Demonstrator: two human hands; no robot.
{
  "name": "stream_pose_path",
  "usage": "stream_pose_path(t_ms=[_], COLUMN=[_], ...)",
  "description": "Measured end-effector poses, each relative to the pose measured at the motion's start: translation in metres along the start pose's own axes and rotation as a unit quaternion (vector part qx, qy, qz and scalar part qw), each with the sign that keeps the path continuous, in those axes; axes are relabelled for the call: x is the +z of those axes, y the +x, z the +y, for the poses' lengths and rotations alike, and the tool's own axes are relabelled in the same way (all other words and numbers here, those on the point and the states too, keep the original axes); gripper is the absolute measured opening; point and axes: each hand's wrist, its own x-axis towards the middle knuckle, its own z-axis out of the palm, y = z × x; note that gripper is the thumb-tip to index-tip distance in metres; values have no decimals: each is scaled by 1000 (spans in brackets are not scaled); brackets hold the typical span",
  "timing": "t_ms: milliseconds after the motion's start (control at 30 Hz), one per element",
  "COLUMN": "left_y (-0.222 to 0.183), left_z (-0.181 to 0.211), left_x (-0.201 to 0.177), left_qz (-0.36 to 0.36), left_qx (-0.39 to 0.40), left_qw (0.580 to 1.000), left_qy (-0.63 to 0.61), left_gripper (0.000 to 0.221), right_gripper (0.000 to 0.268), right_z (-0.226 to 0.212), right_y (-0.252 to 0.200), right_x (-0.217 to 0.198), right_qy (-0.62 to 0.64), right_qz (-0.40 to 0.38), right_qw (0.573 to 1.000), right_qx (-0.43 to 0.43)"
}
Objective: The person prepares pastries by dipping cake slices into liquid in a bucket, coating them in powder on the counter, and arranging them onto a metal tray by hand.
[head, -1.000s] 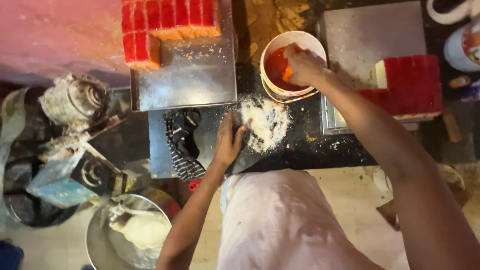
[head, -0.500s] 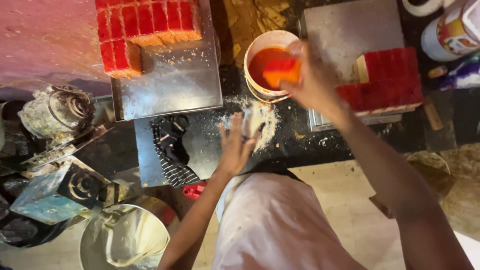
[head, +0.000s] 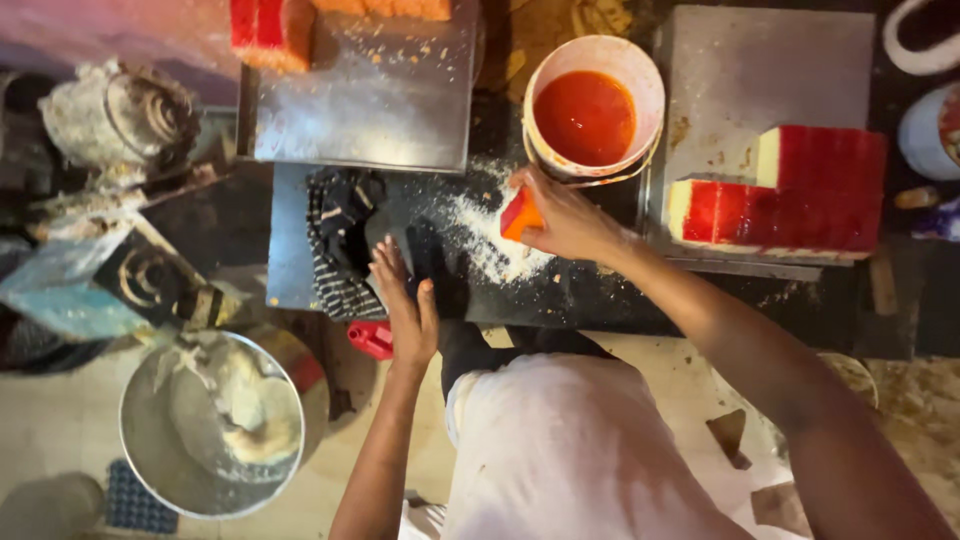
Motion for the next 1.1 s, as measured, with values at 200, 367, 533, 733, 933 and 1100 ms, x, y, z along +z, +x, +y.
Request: stream_pose_path(t_ms=[200, 367, 533, 733, 933, 1100], left_y=[1, 8, 24, 51, 79, 89], left_z=[4, 6, 2, -1, -16, -30], left_x=[3, -7, -16, -40, -64, -77], left_qz=[-18, -15, -21, -34, -56, -81], left_qx=[13, 40, 78, 126, 176, 191], left_qw=[998, 998, 997, 991, 983, 978], left_qy=[62, 47, 20, 39, 25, -8], left_gripper=[73, 71, 73, 74, 74, 78], right_gripper=[61, 73, 86, 79, 78, 73], right_z=[32, 19, -4, 16, 16, 31], right_y=[12, 1, 3, -5, -14, -17], right_x=[34, 26, 26, 22, 45, 66], right_qy=[-67, -72, -167, 115, -24, 228], right_qz=[-25, -21, -46, -56, 74, 110], right_qw=[997, 997, 985, 979, 996, 954], right_qx=[-29, -21, 2, 158, 47, 161])
